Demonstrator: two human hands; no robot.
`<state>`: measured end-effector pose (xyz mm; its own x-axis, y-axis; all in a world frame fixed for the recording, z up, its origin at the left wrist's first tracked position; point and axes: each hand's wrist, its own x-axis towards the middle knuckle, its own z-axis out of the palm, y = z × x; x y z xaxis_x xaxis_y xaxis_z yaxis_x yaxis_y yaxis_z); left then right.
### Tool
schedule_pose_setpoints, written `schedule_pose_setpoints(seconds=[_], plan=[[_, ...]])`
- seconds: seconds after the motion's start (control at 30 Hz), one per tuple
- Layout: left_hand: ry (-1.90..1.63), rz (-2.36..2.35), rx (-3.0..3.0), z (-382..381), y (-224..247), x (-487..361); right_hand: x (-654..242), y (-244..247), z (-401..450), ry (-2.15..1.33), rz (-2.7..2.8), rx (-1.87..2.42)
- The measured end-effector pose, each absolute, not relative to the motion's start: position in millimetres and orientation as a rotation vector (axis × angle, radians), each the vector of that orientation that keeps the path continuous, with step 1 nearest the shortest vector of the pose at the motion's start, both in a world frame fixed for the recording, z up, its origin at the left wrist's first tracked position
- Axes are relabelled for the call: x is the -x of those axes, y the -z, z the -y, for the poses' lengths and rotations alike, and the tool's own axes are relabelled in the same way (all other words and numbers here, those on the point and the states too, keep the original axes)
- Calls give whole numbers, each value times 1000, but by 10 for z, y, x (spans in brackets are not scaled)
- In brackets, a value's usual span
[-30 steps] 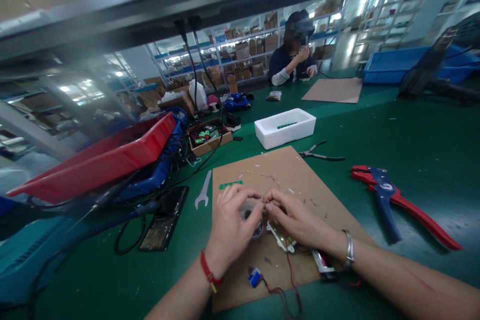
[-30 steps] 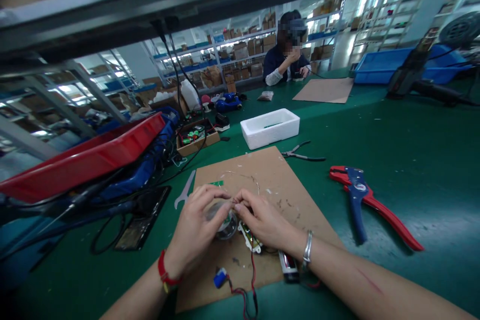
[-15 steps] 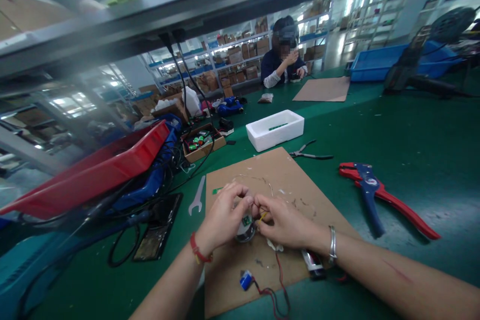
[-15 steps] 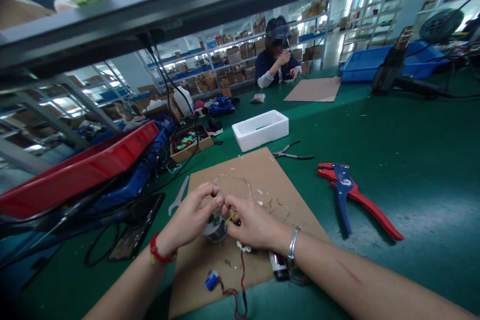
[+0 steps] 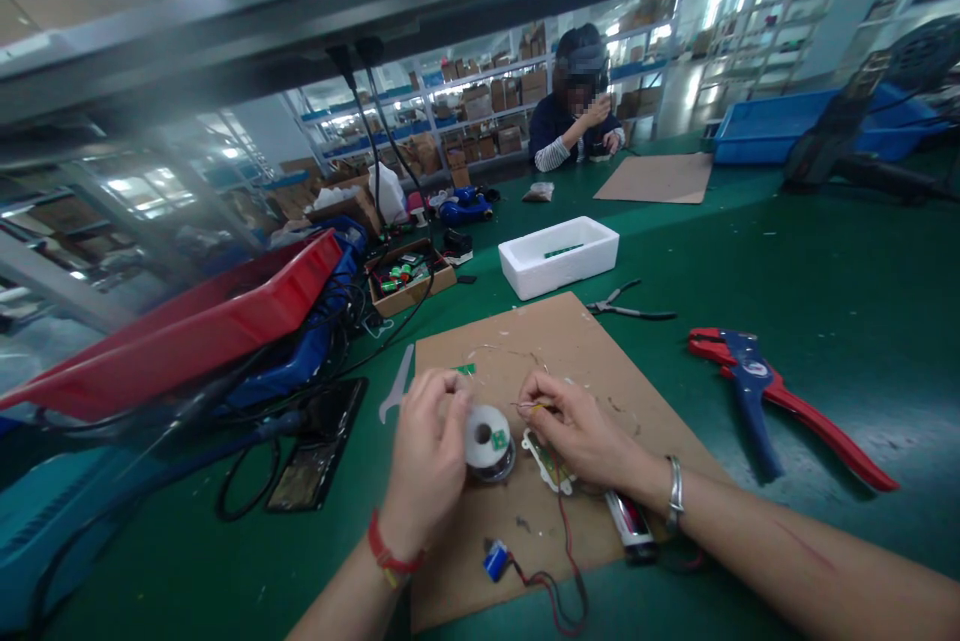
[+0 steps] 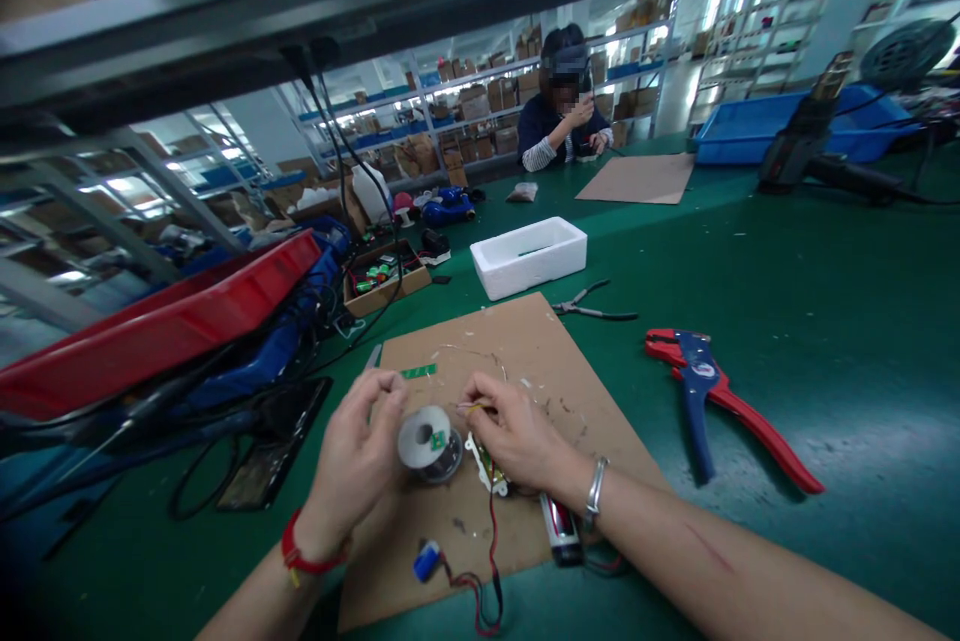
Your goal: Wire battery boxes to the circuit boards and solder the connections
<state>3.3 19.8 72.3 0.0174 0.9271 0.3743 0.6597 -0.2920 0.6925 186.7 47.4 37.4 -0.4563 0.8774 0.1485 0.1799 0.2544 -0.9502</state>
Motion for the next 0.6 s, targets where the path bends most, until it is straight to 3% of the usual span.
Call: schedule_pose_setpoints(seconds=[0.17, 0.37, 0.6], plan=[[-1406, -1852, -1493, -7, -673, 578, -1870, -382, -484, -1222, 1843, 975], [-1715, -1751, -767, 315, -477, 1253, -1867, -353, -512, -1043, 1899, 995], [-1744, -1973, -918, 298, -554, 1654, -1870, -356, -519, -1160, 1913, 1022]])
